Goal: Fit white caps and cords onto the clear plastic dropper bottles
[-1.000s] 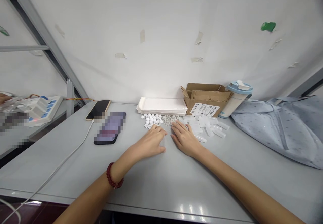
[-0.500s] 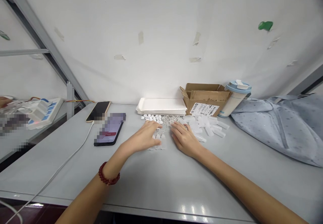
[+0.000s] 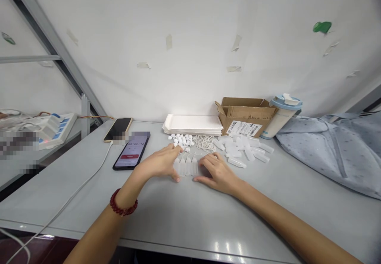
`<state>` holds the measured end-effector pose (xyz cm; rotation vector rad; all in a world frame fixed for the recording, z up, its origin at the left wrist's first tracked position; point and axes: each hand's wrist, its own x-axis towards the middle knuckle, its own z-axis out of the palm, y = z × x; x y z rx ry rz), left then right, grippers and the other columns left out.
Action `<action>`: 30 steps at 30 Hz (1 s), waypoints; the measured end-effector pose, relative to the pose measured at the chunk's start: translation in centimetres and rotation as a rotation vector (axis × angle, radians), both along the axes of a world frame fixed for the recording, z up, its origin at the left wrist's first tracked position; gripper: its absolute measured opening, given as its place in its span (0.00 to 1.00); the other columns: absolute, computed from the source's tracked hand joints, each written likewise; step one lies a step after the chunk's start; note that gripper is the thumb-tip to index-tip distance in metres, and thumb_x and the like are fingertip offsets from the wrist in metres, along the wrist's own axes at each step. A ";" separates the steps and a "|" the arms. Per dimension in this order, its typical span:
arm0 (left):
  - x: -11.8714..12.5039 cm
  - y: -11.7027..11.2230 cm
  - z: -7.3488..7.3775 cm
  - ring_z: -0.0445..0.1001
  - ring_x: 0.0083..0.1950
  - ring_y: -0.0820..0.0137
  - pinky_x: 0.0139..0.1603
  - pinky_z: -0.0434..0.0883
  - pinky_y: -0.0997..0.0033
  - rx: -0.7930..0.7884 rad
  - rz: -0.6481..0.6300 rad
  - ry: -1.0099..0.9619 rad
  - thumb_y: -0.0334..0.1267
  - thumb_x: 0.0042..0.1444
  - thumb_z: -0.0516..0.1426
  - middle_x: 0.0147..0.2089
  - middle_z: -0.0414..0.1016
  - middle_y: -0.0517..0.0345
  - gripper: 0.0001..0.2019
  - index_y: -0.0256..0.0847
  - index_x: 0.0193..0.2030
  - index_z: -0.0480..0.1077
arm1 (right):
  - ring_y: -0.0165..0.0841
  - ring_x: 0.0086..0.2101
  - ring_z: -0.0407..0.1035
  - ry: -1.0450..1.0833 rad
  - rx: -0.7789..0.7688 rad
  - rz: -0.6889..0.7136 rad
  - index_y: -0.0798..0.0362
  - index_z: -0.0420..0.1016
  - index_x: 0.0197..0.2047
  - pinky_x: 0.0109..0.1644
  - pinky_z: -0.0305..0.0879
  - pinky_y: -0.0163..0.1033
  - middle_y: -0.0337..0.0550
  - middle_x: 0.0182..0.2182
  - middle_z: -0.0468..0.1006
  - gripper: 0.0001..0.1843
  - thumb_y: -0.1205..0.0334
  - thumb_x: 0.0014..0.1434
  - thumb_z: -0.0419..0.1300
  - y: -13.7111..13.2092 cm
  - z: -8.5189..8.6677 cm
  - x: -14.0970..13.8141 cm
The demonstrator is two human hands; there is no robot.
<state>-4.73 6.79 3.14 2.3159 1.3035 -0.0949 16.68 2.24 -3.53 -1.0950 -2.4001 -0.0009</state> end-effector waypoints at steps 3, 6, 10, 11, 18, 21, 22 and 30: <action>0.1 -0.1 -0.1 0.68 0.42 0.59 0.36 0.65 0.68 0.022 0.025 0.057 0.42 0.36 0.63 0.45 0.63 0.53 0.30 0.42 0.49 0.61 | 0.35 0.34 0.65 -0.003 -0.038 0.004 0.54 0.64 0.34 0.43 0.56 0.43 0.45 0.31 0.72 0.17 0.47 0.57 0.54 -0.1 0.0 0.0; 0.3 -0.2 -0.1 0.69 0.38 0.61 0.33 0.65 0.69 0.027 0.027 0.065 0.39 0.38 0.61 0.43 0.63 0.54 0.26 0.41 0.47 0.61 | 0.35 0.34 0.64 -0.005 -0.051 0.006 0.54 0.64 0.33 0.43 0.57 0.42 0.44 0.31 0.71 0.16 0.48 0.57 0.55 -0.1 0.0 -0.1; 0.5 -0.4 -0.2 0.68 0.38 0.63 0.33 0.65 0.70 0.022 0.006 0.056 0.41 0.39 0.61 0.43 0.63 0.55 0.25 0.42 0.46 0.60 | 0.35 0.33 0.64 -0.010 -0.045 0.001 0.53 0.63 0.32 0.41 0.57 0.41 0.44 0.31 0.71 0.17 0.47 0.56 0.56 -0.2 0.0 -0.4; 0.5 -0.4 -0.2 0.68 0.39 0.63 0.34 0.65 0.70 0.018 0.000 0.056 0.42 0.38 0.62 0.43 0.63 0.55 0.26 0.42 0.46 0.60 | 0.35 0.33 0.64 -0.012 -0.041 -0.008 0.53 0.63 0.32 0.41 0.57 0.41 0.44 0.31 0.71 0.17 0.46 0.56 0.56 -0.2 0.0 -0.6; 0.7 -0.5 -0.5 0.68 0.43 0.59 0.38 0.65 0.67 0.067 0.015 0.062 0.40 0.42 0.60 0.44 0.62 0.53 0.24 0.41 0.47 0.59 | 0.36 0.32 0.63 -0.062 -0.021 -0.114 0.54 0.63 0.29 0.38 0.57 0.41 0.44 0.29 0.71 0.19 0.45 0.55 0.56 -0.2 -0.1 -1.6; 0.8 -0.5 -0.4 0.67 0.44 0.59 0.38 0.65 0.68 0.064 0.009 0.073 0.40 0.43 0.60 0.44 0.62 0.53 0.24 0.41 0.47 0.59 | 0.36 0.32 0.63 -0.083 -0.009 -0.142 0.53 0.63 0.29 0.37 0.57 0.40 0.45 0.30 0.71 0.18 0.46 0.55 0.56 -0.2 0.0 -1.8; 0.8 -0.5 -0.4 0.68 0.44 0.59 0.38 0.65 0.68 0.063 0.008 0.078 0.40 0.43 0.60 0.44 0.62 0.53 0.24 0.41 0.47 0.59 | 0.36 0.32 0.63 -0.087 -0.004 -0.152 0.53 0.63 0.30 0.37 0.57 0.40 0.45 0.30 0.71 0.18 0.46 0.55 0.56 -0.2 0.0 -1.9; 0.7 -0.3 -0.4 0.68 0.40 0.60 0.36 0.65 0.66 0.053 0.001 0.076 0.48 0.41 0.60 0.45 0.63 0.52 0.28 0.41 0.49 0.60 | 0.38 0.33 0.64 -0.071 -0.017 -0.202 0.54 0.63 0.29 0.37 0.59 0.42 0.46 0.30 0.71 0.17 0.47 0.55 0.56 0.2 -0.4 -2.0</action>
